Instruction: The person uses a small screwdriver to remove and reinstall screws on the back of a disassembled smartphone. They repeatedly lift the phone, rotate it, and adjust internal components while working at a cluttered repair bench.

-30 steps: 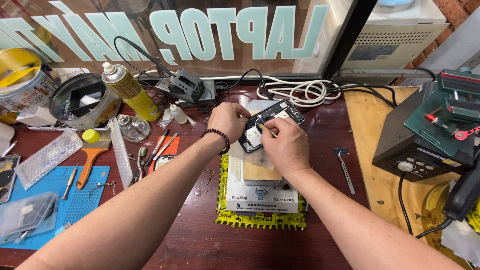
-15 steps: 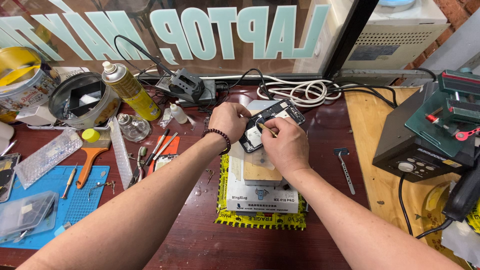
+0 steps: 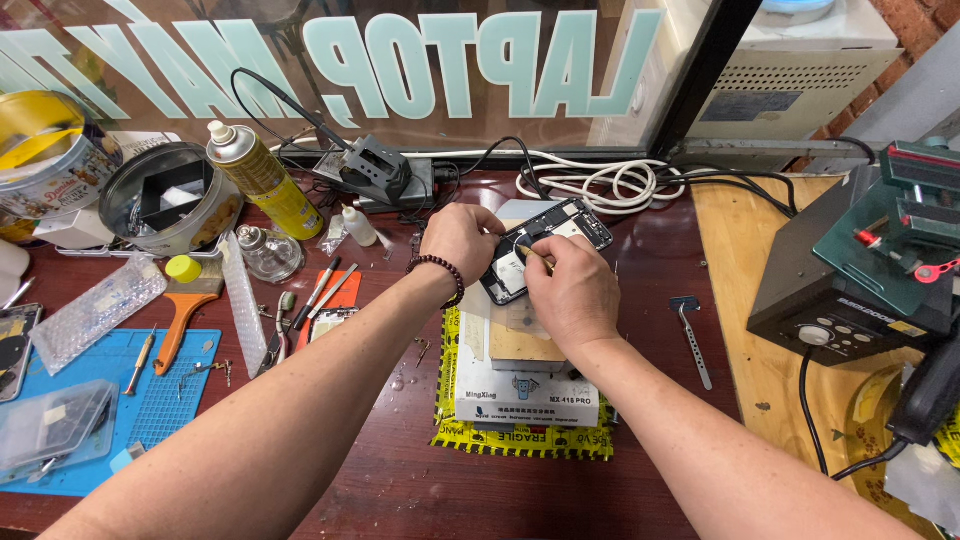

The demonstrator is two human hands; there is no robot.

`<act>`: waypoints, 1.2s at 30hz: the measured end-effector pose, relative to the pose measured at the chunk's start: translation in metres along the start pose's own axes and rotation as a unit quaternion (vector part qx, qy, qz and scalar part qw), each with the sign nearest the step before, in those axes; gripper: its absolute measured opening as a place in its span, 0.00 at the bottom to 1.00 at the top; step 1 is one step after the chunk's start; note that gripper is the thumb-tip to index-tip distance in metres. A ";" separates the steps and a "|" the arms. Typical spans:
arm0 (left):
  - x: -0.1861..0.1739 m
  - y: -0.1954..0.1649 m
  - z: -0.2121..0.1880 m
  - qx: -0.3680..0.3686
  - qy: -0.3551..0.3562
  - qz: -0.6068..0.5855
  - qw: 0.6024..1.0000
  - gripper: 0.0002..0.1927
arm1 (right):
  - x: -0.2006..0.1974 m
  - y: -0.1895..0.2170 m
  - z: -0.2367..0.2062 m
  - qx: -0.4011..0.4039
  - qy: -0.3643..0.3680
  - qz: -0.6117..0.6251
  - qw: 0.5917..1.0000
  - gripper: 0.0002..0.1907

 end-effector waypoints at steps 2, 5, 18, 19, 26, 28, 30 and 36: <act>0.001 0.000 0.001 -0.002 0.002 -0.001 1.000 0.11 | 0.000 0.002 -0.002 -0.008 -0.009 -0.025 1.000 0.08; 0.001 -0.002 0.001 0.009 -0.003 0.002 1.000 0.11 | 0.000 0.005 -0.003 -0.009 -0.011 -0.038 0.999 0.09; 0.003 -0.005 -0.002 0.013 -0.008 -0.002 1.000 0.09 | -0.005 0.011 -0.003 -0.028 -0.017 -0.060 0.998 0.10; 0.004 -0.005 -0.002 0.015 -0.010 -0.007 1.000 0.09 | -0.006 0.012 -0.003 -0.031 -0.020 -0.061 0.997 0.10; 0.005 -0.001 -0.001 0.018 -0.018 -0.012 1.000 0.09 | -0.001 0.012 -0.005 -0.045 -0.019 -0.048 0.998 0.07; 0.005 0.000 -0.001 0.014 -0.018 -0.012 1.000 0.09 | 0.000 0.011 -0.005 -0.056 -0.023 -0.048 0.997 0.07; 0.005 -0.002 -0.001 0.025 -0.021 -0.009 0.999 0.09 | 0.001 0.009 -0.005 -0.065 -0.022 -0.057 0.996 0.08; 0.004 -0.002 -0.002 0.023 -0.015 -0.008 1.000 0.09 | 0.002 0.014 -0.001 -0.052 0.017 -0.084 0.995 0.10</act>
Point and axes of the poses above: each hand's wrist, its own z-axis towards the middle knuckle, its own x-axis out of the palm, y = z × x, the point moved 5 cm from there along z, towards the middle knuckle, and after that the axes turned 12 degrees about -z, right-handed, at the moved point
